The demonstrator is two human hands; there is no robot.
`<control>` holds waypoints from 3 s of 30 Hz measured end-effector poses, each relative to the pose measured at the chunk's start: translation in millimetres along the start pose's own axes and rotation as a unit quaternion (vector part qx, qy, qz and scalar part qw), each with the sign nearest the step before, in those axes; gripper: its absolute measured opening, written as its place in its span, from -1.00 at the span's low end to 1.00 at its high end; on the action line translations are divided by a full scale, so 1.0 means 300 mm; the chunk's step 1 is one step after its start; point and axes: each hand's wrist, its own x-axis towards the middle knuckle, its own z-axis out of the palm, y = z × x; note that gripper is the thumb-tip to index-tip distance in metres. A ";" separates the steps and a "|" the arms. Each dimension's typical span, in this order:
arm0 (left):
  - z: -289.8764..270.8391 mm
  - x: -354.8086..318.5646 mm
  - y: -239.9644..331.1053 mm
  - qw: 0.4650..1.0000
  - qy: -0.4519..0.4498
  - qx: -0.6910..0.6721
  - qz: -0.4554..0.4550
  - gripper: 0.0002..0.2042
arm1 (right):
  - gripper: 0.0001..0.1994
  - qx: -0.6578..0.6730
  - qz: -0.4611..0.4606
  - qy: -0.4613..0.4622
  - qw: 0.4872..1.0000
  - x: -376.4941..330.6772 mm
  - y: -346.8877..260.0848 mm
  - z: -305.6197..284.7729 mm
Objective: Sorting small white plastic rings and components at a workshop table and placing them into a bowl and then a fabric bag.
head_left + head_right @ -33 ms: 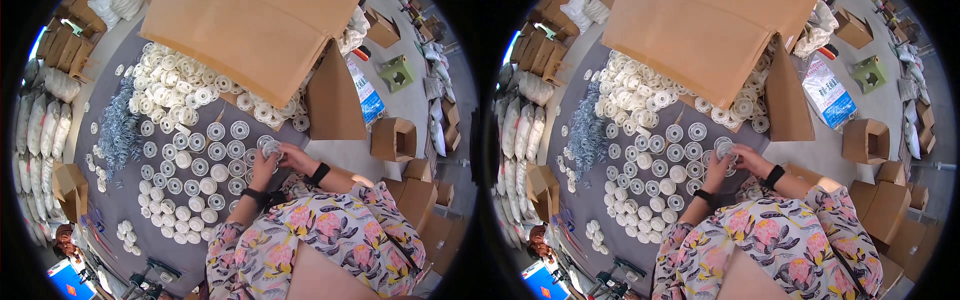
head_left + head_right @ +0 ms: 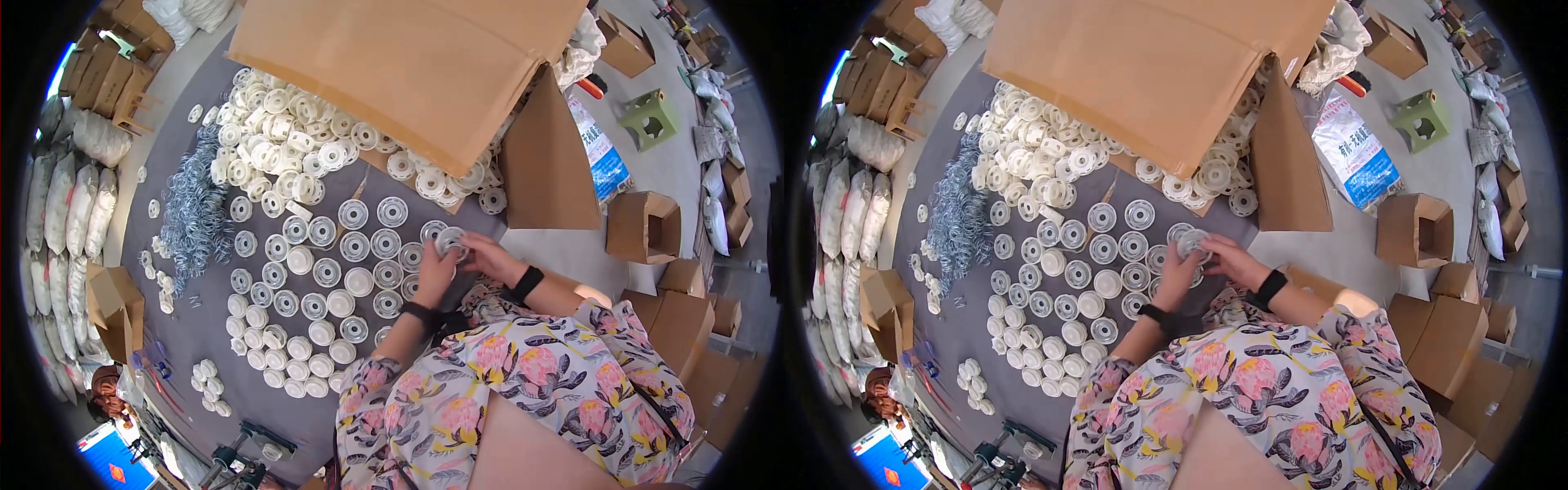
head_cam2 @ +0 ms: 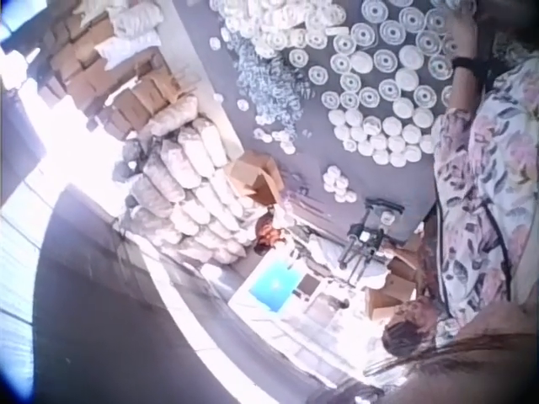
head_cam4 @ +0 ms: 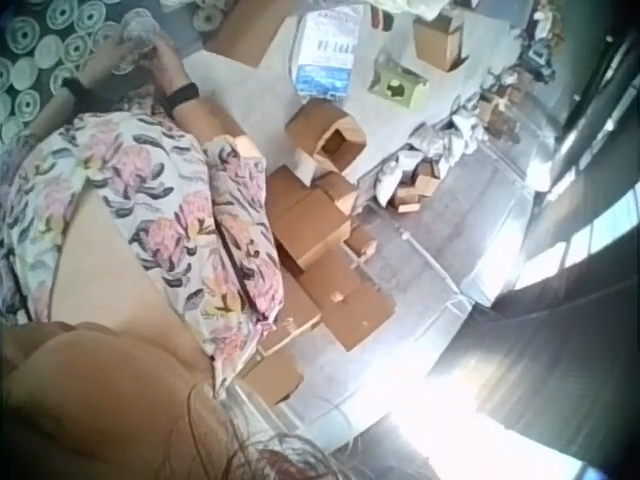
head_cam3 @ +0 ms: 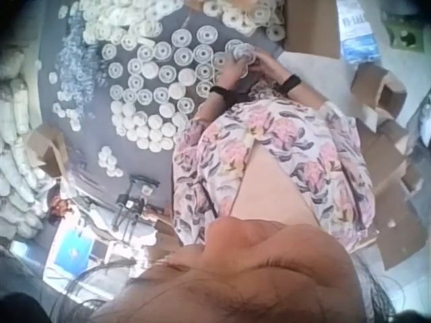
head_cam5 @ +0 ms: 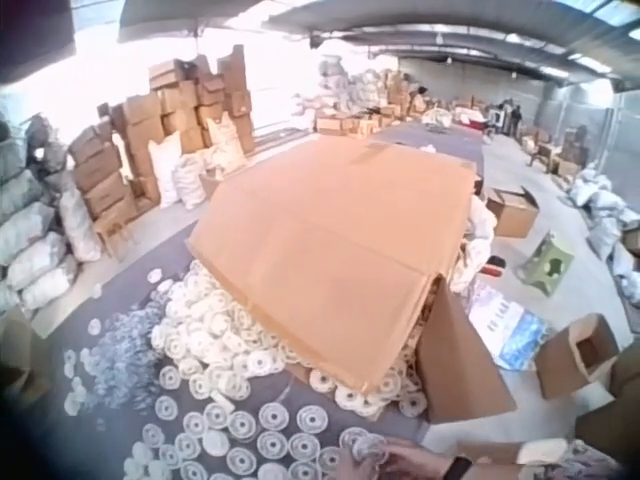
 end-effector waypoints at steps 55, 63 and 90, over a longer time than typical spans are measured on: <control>-1.122 0.047 0.204 0.718 0.261 0.645 -0.005 -0.80 | -0.50 -0.680 -0.439 0.042 0.585 0.422 -0.295 0.540; -0.943 0.255 0.412 0.746 0.274 0.586 0.161 -0.55 | -0.44 -0.730 -0.364 0.125 0.565 0.624 -0.357 0.625; -0.878 -0.045 0.160 0.925 0.336 -0.176 0.013 -0.53 | -0.45 -0.775 -0.381 -0.067 0.499 0.457 -0.120 0.659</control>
